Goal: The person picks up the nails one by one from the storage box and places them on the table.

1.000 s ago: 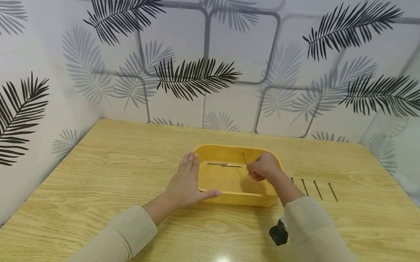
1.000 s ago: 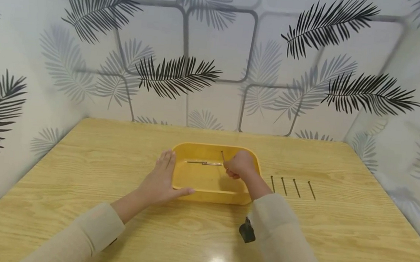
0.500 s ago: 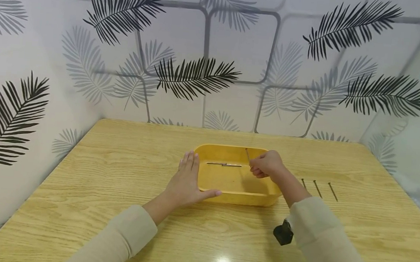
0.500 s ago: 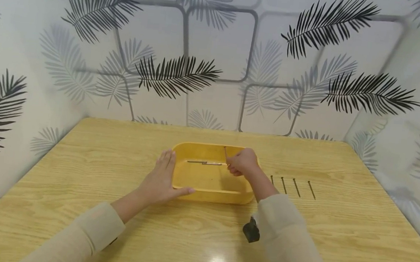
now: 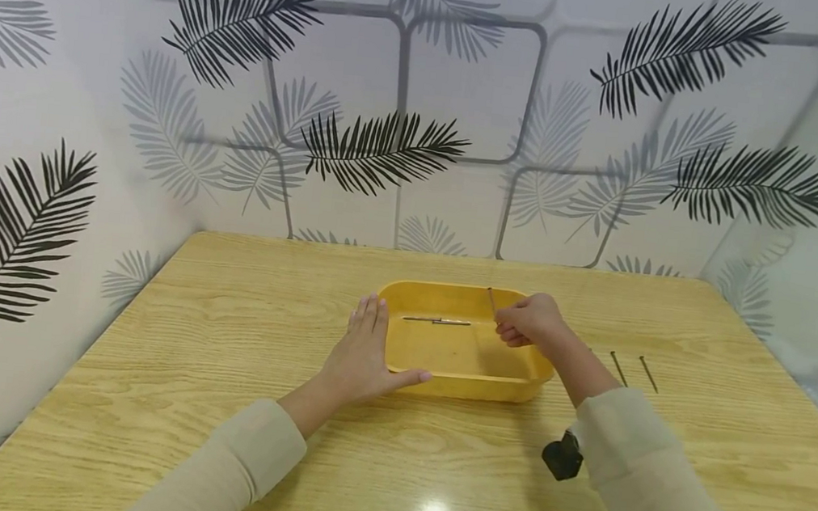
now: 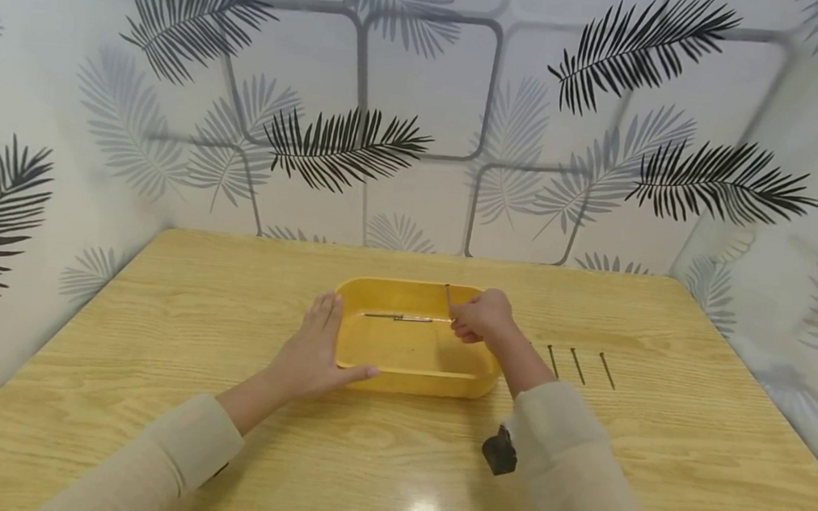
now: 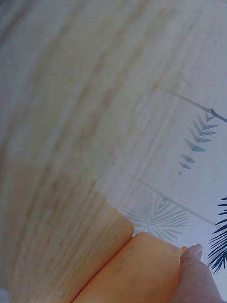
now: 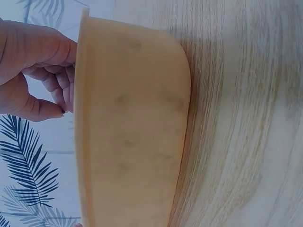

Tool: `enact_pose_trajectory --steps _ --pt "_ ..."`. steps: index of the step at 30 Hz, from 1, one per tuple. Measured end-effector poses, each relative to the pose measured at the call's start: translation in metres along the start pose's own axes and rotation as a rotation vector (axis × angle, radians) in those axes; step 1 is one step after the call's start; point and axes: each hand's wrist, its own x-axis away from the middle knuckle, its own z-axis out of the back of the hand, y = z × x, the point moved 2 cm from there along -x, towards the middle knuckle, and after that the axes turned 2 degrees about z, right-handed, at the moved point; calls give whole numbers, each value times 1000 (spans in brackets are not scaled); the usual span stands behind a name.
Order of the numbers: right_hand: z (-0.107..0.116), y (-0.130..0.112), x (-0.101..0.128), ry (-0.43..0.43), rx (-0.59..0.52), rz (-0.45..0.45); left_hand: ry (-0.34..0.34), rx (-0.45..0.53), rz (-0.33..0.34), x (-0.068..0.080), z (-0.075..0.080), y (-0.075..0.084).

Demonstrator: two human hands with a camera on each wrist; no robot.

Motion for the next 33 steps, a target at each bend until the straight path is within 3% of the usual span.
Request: enact_pose_trajectory --steps 33 --pt "29 6 9 -22 1 -4 -21 6 4 0 1 0"
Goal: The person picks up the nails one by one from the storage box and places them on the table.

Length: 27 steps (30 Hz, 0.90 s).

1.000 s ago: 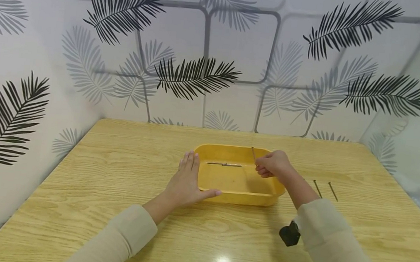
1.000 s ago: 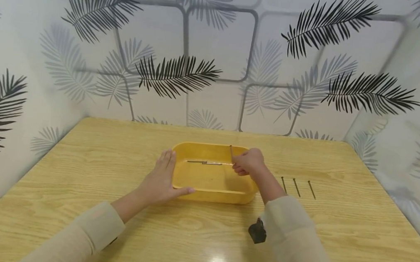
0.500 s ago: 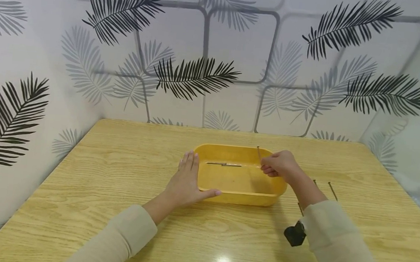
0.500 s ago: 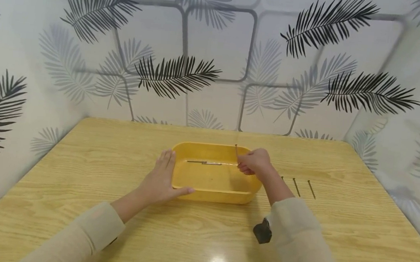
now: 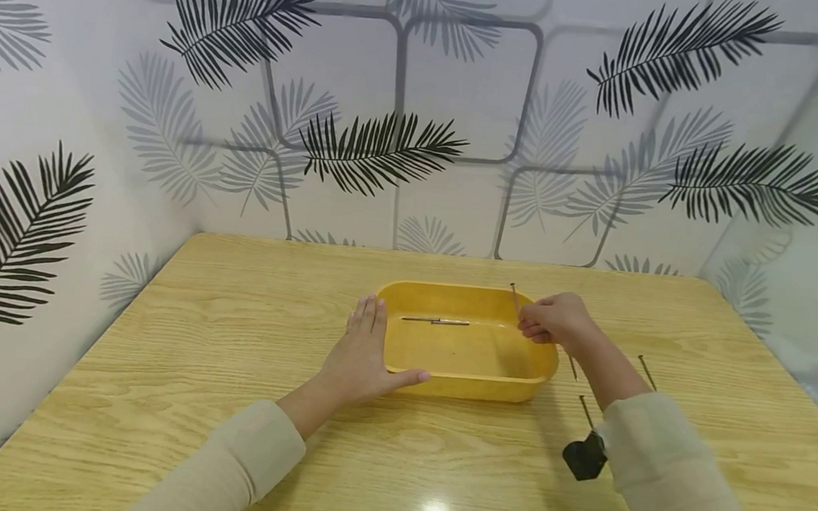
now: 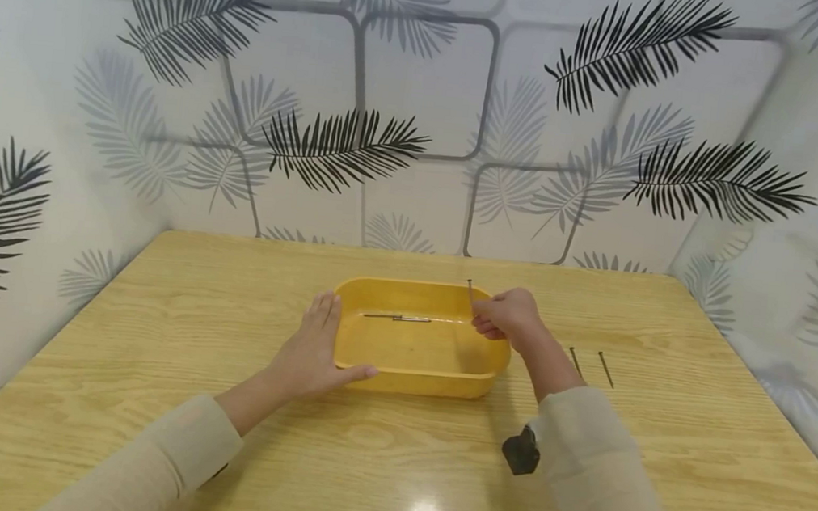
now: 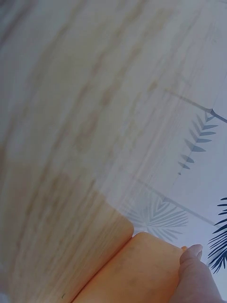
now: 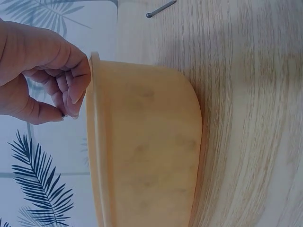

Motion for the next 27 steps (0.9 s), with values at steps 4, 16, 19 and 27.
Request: enact_pose_trajectory --steps 4,16,19,27 --pt "4 1 1 -3 2 4 10 -7 -13 0 0 0" --pt "14 4 3 12 -5 10 18 -3 -12 0 0 -1" --pt "16 6 3 14 -8 2 16 -1 -6 0 0 0" --pt "24 10 4 16 -3 -13 14 5 -6 0 -1 -1"
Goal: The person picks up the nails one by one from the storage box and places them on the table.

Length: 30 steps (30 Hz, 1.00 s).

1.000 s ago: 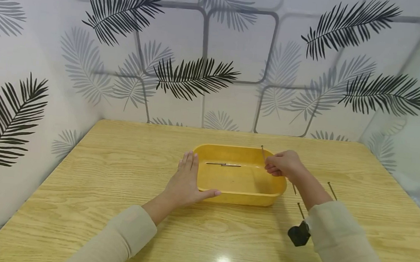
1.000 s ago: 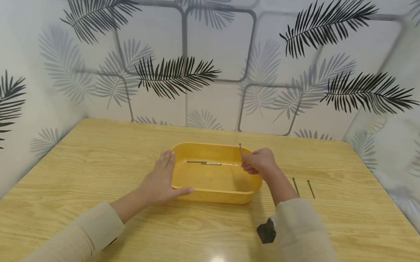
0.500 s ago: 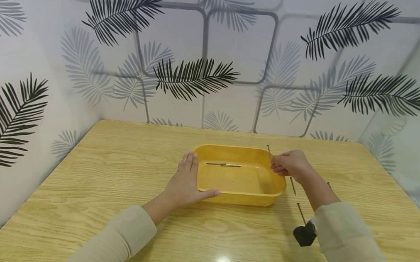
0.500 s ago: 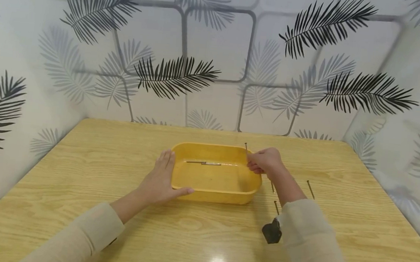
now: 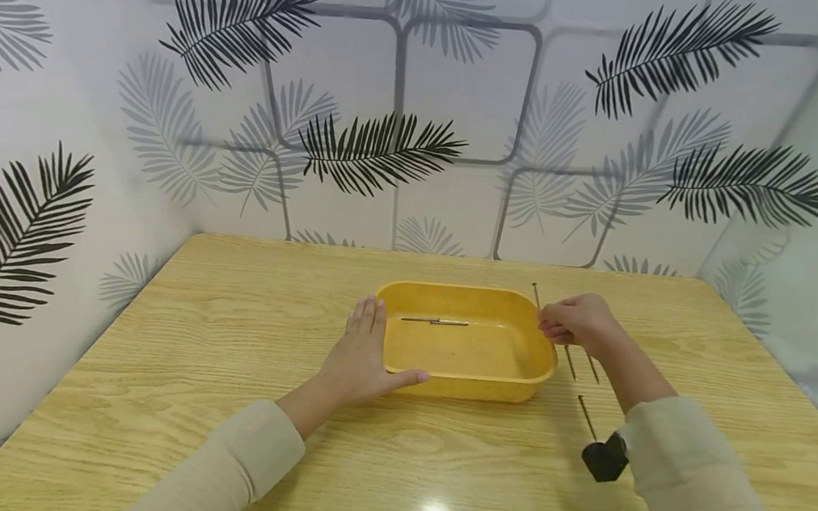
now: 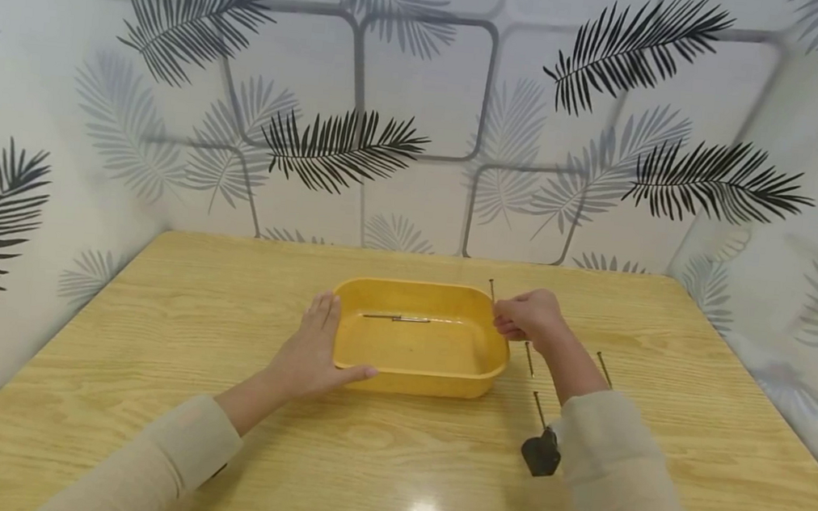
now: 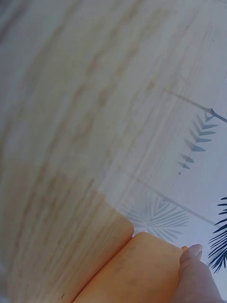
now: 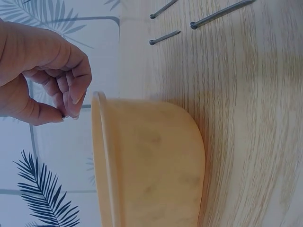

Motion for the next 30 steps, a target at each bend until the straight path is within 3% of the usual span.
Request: enact_pose_trajectory --steps 30 --pt "28 24 9 -8 6 18 -2 -1 -3 -1 -1 0"
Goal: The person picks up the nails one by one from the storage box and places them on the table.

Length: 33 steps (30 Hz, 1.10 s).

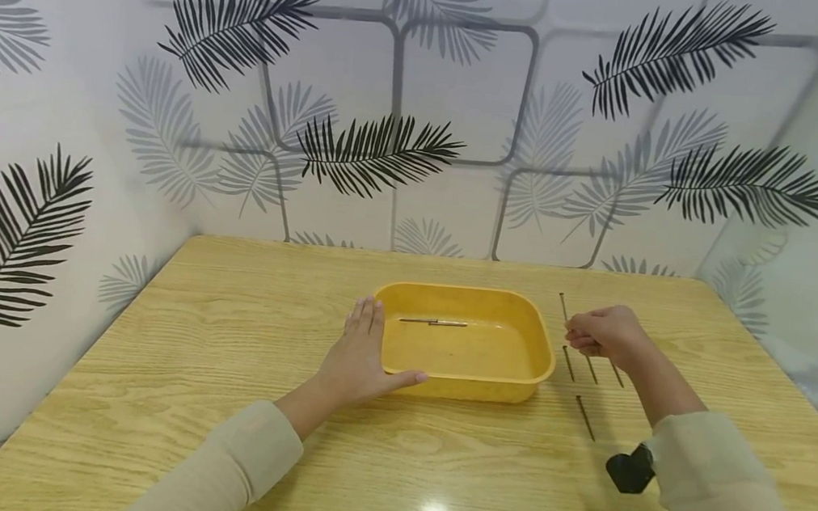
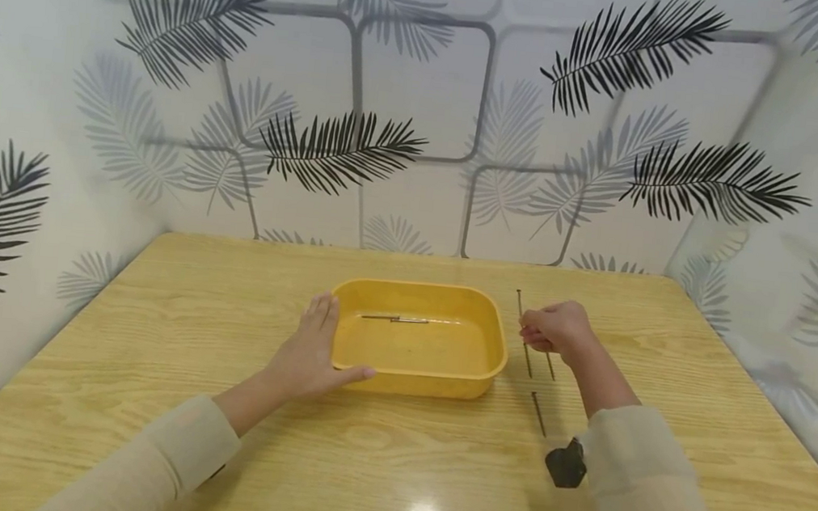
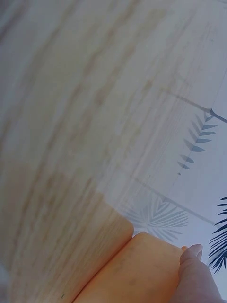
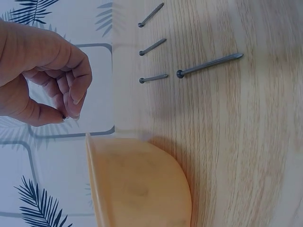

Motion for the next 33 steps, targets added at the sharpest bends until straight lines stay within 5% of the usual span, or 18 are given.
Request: enact_pose_trajectory --steps 33 --pt "16 28 8 -20 -38 -57 1 -2 -4 -1 0 -1"
